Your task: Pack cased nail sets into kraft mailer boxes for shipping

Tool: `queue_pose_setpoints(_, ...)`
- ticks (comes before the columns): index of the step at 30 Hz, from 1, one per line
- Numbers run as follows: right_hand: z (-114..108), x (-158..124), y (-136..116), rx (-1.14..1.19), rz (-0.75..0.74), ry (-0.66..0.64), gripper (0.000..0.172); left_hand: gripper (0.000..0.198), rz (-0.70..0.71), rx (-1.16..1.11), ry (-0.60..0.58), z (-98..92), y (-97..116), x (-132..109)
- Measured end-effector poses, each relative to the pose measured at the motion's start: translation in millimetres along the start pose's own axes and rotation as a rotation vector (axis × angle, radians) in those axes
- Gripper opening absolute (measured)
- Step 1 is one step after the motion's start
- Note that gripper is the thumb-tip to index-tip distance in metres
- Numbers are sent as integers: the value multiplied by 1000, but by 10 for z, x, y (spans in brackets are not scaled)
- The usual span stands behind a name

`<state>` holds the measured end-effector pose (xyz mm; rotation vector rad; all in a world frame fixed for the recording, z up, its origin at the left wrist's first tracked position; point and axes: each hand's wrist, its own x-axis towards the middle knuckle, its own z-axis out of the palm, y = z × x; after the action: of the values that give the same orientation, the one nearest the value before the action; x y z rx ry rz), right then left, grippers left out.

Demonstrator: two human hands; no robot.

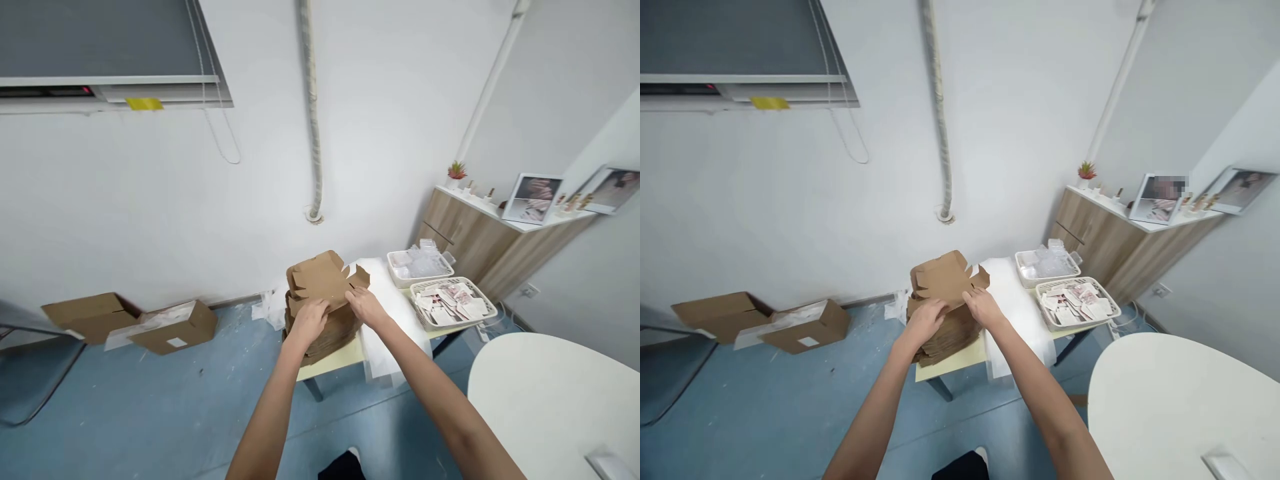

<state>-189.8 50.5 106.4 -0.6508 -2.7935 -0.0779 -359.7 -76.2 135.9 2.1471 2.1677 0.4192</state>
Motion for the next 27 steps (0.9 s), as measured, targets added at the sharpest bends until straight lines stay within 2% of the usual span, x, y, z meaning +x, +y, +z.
queue_pose_setpoints(3, -321, -355, 165, -62, 39, 97, 27, 35, 75, 2, 71, 23, 385, 61)
queue_pose_setpoints(7, -670, -1177, 434, -129, 180, 139, 26, 38, 201, -46, 95, 244, 1102, 191)
queue_pose_setpoints(12, -1030, -2587, 697, -239, 383, 154, 26, 38, 432, -141, 67, 638, 2294, 246)
queue_pose_setpoints(17, -1264, -4115, 787, -407, 557, 248, 29, 40, 642, -264, 54, 1213, 3596, 43)
queue_pose_setpoints(20, -1241, -4982, 733, -465, 655, 274, 31, 40, 757, -304, 30, 1688, 4241, -182)
queue_pose_setpoints(22, -1137, -5492, 639, -473, 722, 267, 30, 41, 831, -318, -11, 2030, 4553, -356)
queue_pose_setpoints(24, -966, -5912, 503, -453, 796, 249, 29, 42, 904, -318, -78, 2359, 4752, -536)
queue_pose_setpoints(27, -622, -6338, 258, -378, 901, 219, 29, 49, 969, -273, -185, 2785, 4840, -779)
